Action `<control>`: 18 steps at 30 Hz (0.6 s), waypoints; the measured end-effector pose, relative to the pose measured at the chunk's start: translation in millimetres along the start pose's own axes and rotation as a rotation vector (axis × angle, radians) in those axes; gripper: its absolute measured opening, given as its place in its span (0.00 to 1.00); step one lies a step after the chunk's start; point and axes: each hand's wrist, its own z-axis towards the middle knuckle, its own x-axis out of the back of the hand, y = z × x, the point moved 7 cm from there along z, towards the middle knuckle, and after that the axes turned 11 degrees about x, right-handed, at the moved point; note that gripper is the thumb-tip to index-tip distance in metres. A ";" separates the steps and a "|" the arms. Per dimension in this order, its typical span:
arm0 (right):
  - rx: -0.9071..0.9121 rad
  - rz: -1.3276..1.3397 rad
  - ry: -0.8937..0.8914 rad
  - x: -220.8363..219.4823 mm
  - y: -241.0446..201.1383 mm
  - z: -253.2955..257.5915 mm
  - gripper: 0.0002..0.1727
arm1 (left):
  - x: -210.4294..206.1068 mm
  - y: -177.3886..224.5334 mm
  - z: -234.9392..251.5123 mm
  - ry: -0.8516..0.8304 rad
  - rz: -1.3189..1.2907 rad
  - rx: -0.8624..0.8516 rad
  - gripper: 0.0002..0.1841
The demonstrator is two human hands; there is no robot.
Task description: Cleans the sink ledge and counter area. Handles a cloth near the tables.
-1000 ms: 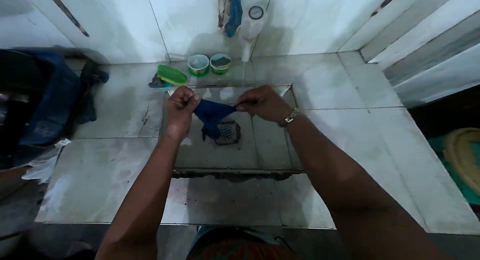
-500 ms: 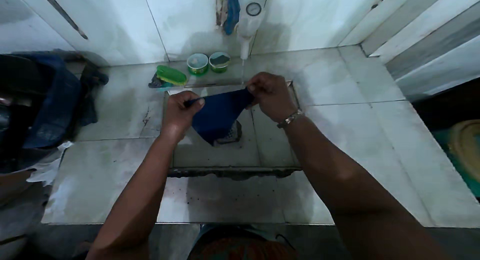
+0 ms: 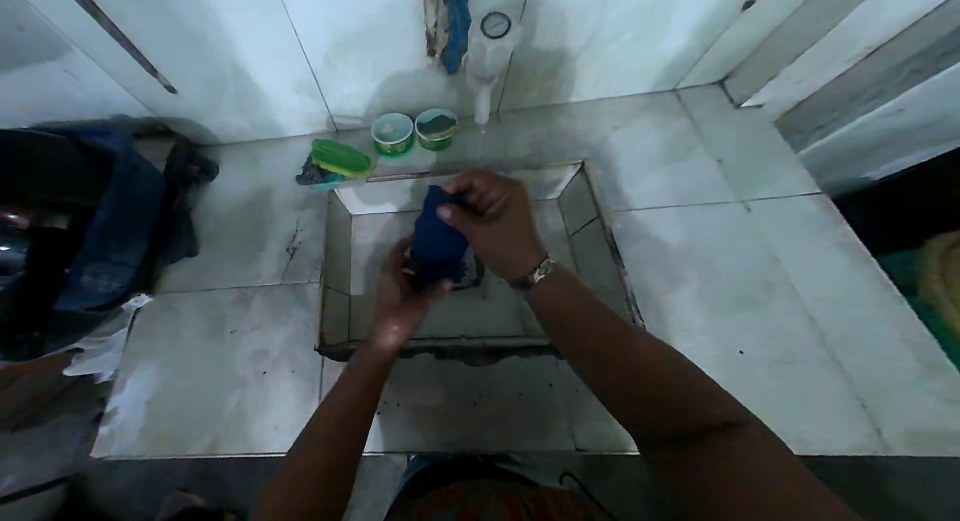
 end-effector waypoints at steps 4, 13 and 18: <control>-0.012 0.045 0.092 1.8 -10.9 -19.9 0.10 | -14.7 -31.4 11.1 0.084 -0.055 0.191 0.26; -0.841 0.368 0.279 24.7 98.7 -117.3 0.27 | -62.0 15.5 -0.8 -0.197 -0.120 -0.009 0.16; -0.838 0.674 0.582 52.7 110.6 -147.8 0.24 | -89.3 59.2 3.5 -0.469 0.637 0.037 0.33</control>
